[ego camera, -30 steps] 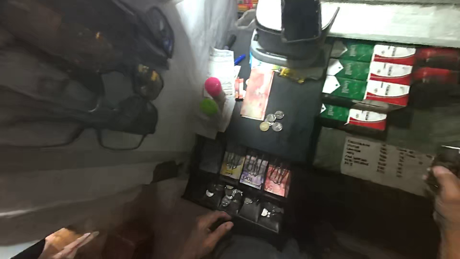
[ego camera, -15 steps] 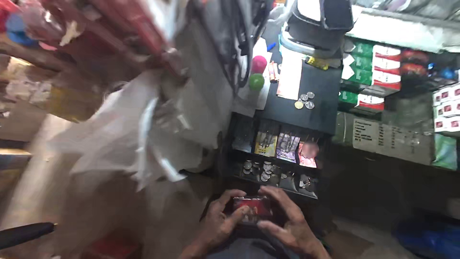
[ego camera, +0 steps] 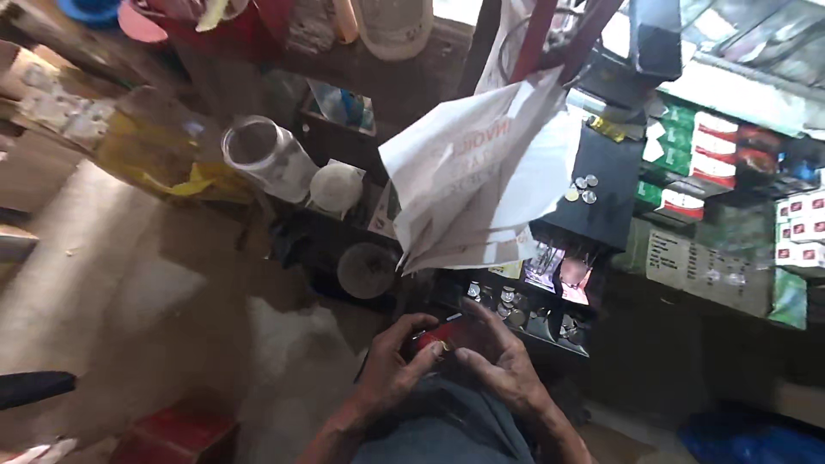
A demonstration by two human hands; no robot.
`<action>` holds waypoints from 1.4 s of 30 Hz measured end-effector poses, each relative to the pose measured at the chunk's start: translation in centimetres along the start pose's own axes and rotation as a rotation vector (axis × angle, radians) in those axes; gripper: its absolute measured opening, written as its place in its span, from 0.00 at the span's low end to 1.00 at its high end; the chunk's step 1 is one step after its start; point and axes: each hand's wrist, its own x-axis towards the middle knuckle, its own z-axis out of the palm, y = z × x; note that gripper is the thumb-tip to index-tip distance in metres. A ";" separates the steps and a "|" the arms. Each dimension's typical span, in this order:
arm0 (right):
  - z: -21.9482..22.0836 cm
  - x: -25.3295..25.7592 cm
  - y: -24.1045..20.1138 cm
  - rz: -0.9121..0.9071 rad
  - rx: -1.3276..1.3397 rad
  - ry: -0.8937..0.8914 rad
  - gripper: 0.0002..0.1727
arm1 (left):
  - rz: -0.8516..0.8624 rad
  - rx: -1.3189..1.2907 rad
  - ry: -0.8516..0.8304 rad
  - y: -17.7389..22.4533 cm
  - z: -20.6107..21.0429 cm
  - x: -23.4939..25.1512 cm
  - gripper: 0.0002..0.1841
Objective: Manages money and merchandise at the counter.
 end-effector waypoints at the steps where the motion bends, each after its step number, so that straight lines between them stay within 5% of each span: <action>1: 0.0 0.1 -0.1 -0.010 0.009 -0.050 0.41 | 0.028 0.028 0.004 0.1 -0.3 0.3 0.17; 5: 0.5 0.3 -0.2 -0.074 0.113 -0.048 0.29 | 0.126 -0.005 0.079 0.8 -0.3 1.2 0.22; 10: 2.2 0.8 -0.2 -0.055 0.361 0.090 0.23 | 0.126 -0.106 0.021 0.9 0.7 0.3 0.46; 14: 3.7 1.2 -0.6 0.030 0.377 0.084 0.18 | 0.057 -0.220 0.069 1.3 1.6 0.6 0.34; 19: 1.8 0.2 0.8 -0.069 -0.153 -0.048 0.22 | 0.068 -0.185 0.207 -0.2 -0.7 1.1 0.26; 22: -1.9 -1.0 1.0 -0.101 -0.467 0.059 0.17 | -0.088 -0.200 0.316 -0.9 -1.8 0.6 0.25; 26: -6.7 -0.7 -0.3 -0.068 -0.819 0.226 0.15 | -0.270 -0.228 0.288 -2.1 -1.7 0.5 0.36; 30: -5.6 2.6 -0.8 -0.030 -1.153 0.146 0.11 | -0.272 -0.312 0.160 -3.4 -1.3 1.2 0.42; 35: -3.3 7.9 -2.0 0.442 -1.326 -0.260 0.21 | -0.298 -0.258 0.176 -3.2 -0.8 1.1 0.44; 42: -4.1 7.0 0.5 0.110 -1.375 -0.248 0.16 | -0.297 -0.223 0.151 -3.7 -1.0 0.2 0.42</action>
